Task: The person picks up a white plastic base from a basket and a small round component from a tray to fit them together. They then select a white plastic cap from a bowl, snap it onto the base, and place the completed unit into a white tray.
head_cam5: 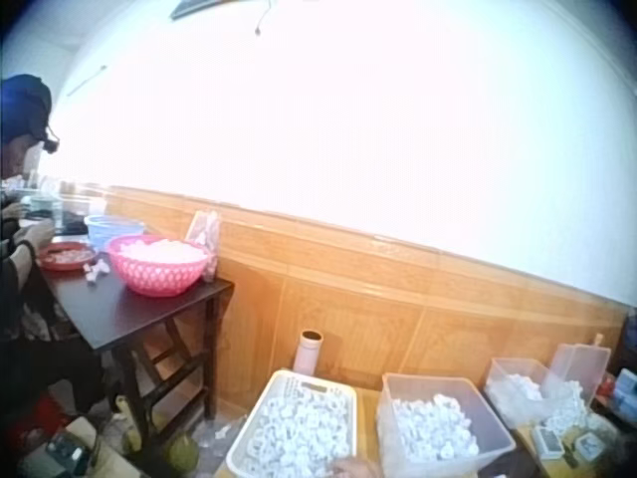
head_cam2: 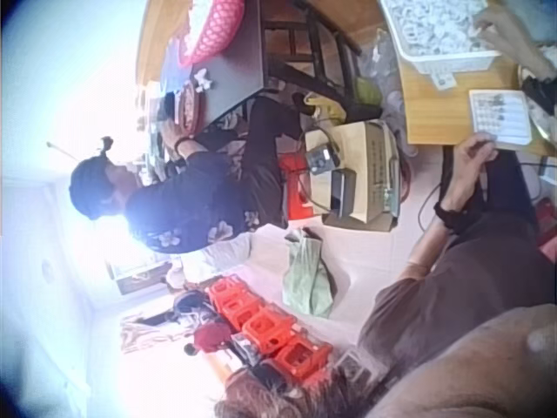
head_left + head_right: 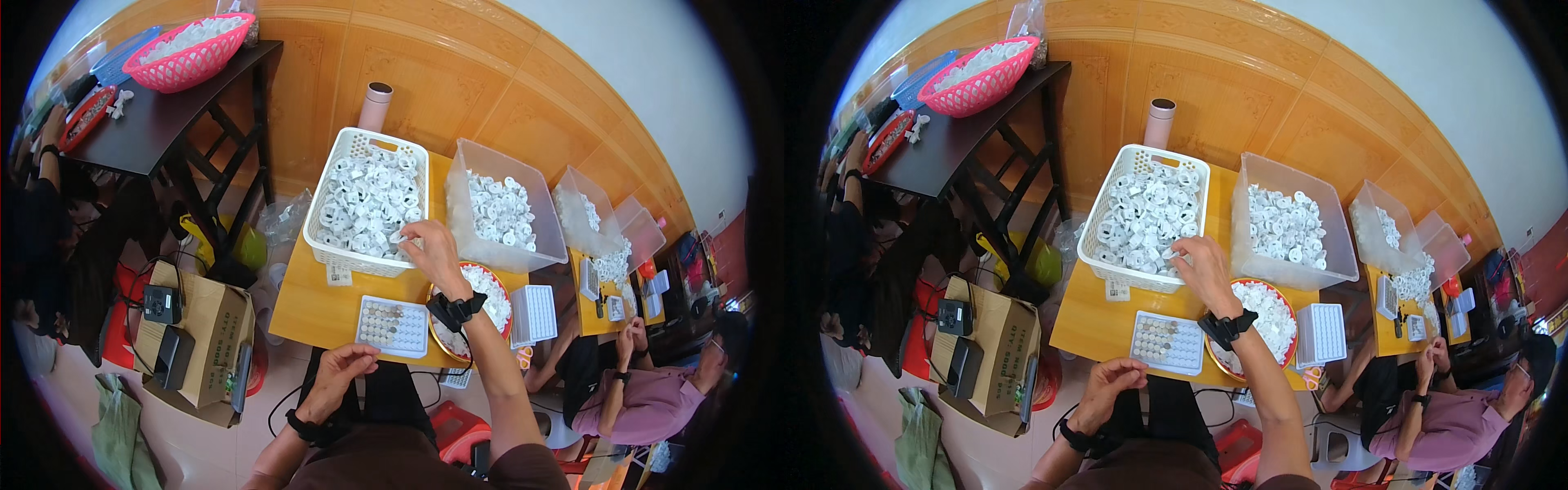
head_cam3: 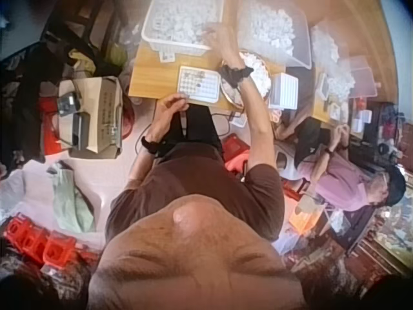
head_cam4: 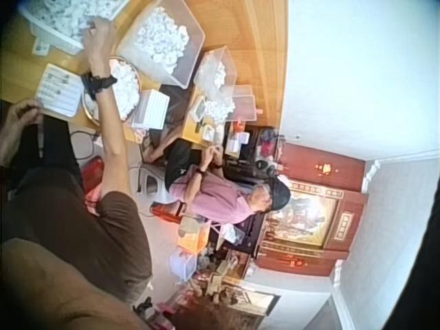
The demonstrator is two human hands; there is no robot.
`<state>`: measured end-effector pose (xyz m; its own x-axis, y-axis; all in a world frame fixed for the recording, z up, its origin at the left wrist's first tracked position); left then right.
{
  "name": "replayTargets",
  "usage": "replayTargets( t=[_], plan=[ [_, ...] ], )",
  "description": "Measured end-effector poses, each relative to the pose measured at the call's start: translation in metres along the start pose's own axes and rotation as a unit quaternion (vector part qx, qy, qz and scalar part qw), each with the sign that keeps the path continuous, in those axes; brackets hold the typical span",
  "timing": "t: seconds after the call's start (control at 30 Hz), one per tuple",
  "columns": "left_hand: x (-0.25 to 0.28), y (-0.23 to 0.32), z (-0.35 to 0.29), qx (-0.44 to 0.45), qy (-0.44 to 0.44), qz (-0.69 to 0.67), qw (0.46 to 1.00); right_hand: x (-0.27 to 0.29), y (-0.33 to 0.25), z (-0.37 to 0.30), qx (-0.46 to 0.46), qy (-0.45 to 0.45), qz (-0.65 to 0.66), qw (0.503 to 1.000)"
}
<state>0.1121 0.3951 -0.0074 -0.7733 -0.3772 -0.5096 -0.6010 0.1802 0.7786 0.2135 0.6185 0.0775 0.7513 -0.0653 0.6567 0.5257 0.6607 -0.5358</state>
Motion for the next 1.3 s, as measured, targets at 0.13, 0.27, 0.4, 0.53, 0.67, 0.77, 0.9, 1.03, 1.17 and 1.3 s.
replayTargets(
  t=[0.13, 0.27, 0.4, 0.53, 0.67, 0.77, 0.9, 1.03, 1.17, 1.3],
  plan=[
    [-0.002, 0.001, -0.001, -0.001, 0.006, 0.001, 1.000, 0.008, -0.005, -0.009, 0.020, 0.039, 0.014, 0.999],
    [-0.003, 0.002, 0.000, -0.004, 0.007, 0.000, 1.000, 0.023, -0.021, -0.020, 0.016, 0.076, 0.075, 0.994],
    [-0.005, 0.010, 0.005, -0.013, 0.010, 0.006, 1.000, 0.036, -0.047, -0.044, 0.030, 0.068, 0.108, 0.991],
    [-0.019, 0.035, 0.003, -0.006, -0.005, -0.045, 0.999, 0.051, -0.083, -0.074, 0.061, 0.060, 0.146, 0.985],
    [-0.033, 0.037, 0.008, 0.005, -0.043, -0.109, 0.993, 0.048, -0.084, -0.104, 0.072, 0.057, 0.152, 0.984],
    [-0.036, 0.031, 0.007, -0.023, -0.038, -0.075, 0.996, 0.044, -0.083, -0.118, 0.070, 0.091, 0.121, 0.986],
    [-0.034, 0.019, 0.007, -0.024, -0.033, -0.094, 0.995, 0.043, -0.087, -0.133, 0.049, 0.126, 0.106, 0.985],
    [-0.038, 0.014, 0.003, -0.003, -0.049, -0.133, 0.990, 0.041, -0.092, -0.142, 0.049, 0.153, 0.084, 0.983],
    [-0.034, 0.005, 0.000, 0.014, -0.043, -0.113, 0.993, 0.038, -0.096, -0.155, 0.036, 0.161, 0.077, 0.983],
    [-0.032, 0.001, -0.007, 0.050, -0.074, -0.096, 0.991, 0.032, -0.096, -0.171, 0.020, 0.165, 0.093, 0.982]
  ],
)
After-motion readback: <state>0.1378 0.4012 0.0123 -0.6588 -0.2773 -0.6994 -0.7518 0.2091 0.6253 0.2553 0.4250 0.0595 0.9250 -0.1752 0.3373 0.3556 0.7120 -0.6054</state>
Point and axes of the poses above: each hand's wrist, its own z-axis towards the middle knuckle, its own x-axis out of the back of the hand, y = z × x, the point moved 4 cm from there along z, towards the middle knuckle, and after that the axes turned 12 degrees about y, right-handed, at the moved point
